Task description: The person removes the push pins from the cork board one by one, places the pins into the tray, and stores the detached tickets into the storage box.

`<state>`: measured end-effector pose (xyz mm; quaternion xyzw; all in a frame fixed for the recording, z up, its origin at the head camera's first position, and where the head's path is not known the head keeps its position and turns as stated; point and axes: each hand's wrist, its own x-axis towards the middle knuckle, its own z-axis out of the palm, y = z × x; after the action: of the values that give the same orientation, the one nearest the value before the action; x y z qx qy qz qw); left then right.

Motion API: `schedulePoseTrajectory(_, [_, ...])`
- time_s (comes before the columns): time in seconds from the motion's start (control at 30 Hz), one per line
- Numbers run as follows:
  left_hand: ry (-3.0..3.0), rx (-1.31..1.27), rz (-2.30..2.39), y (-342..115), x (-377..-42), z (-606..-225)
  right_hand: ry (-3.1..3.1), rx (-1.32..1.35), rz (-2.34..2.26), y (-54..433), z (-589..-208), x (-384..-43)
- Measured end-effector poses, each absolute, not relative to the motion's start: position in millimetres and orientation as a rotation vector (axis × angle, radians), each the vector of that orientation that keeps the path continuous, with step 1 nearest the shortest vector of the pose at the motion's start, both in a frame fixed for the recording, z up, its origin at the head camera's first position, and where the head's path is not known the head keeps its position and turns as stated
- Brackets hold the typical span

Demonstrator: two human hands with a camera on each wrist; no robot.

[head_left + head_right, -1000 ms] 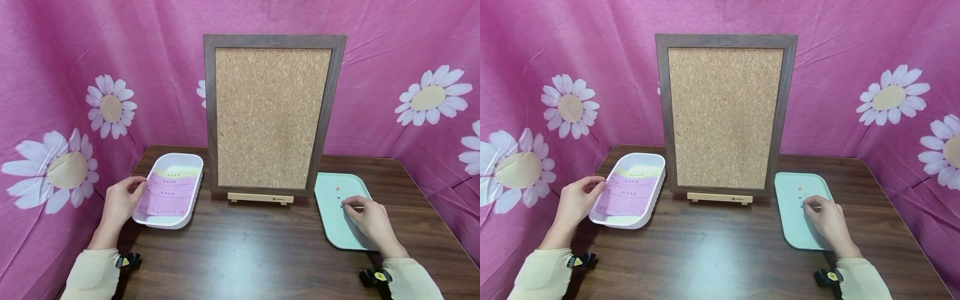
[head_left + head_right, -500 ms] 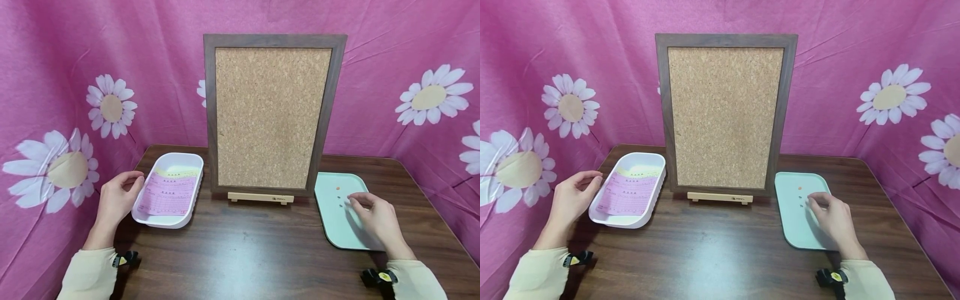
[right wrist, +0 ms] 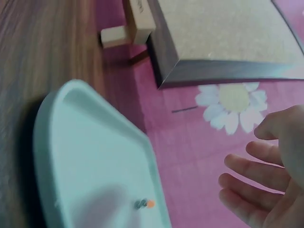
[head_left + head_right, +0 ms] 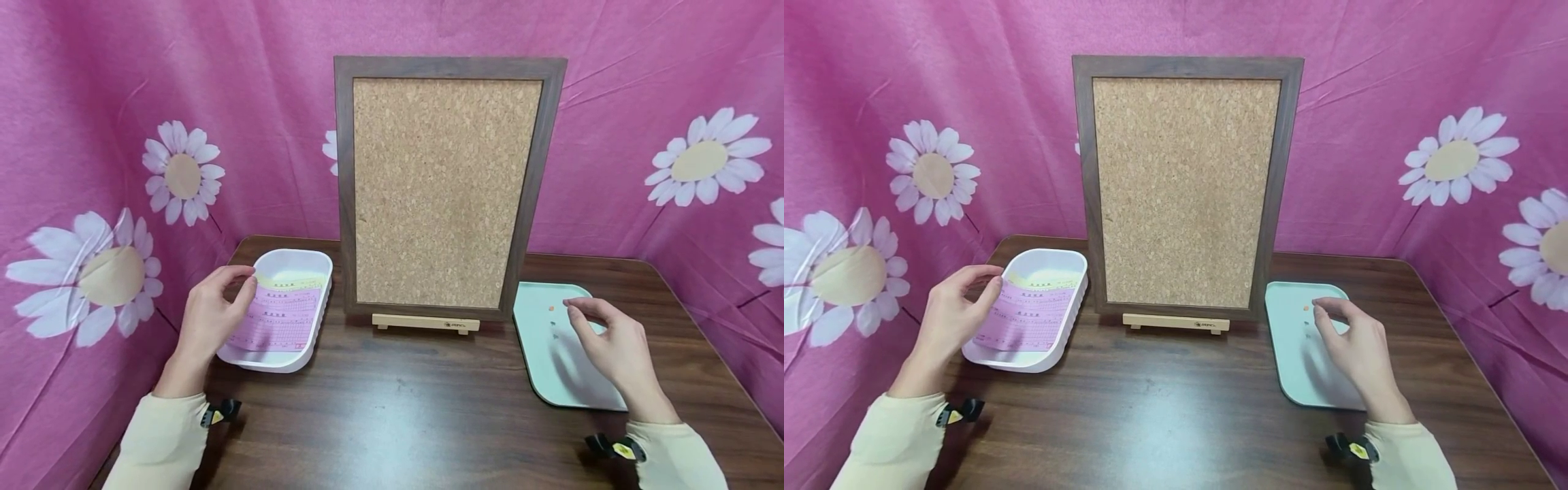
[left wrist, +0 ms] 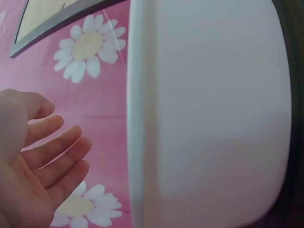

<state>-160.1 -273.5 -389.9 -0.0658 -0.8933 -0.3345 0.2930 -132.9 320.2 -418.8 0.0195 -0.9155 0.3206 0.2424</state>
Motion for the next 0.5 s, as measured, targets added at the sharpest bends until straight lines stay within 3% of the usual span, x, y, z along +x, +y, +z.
schedulePoseTrajectory(0.5, [-2.426, -0.359, -0.821, -238, -162, -380, -2.506, 0.211, 0.829, 279, -396, -133])
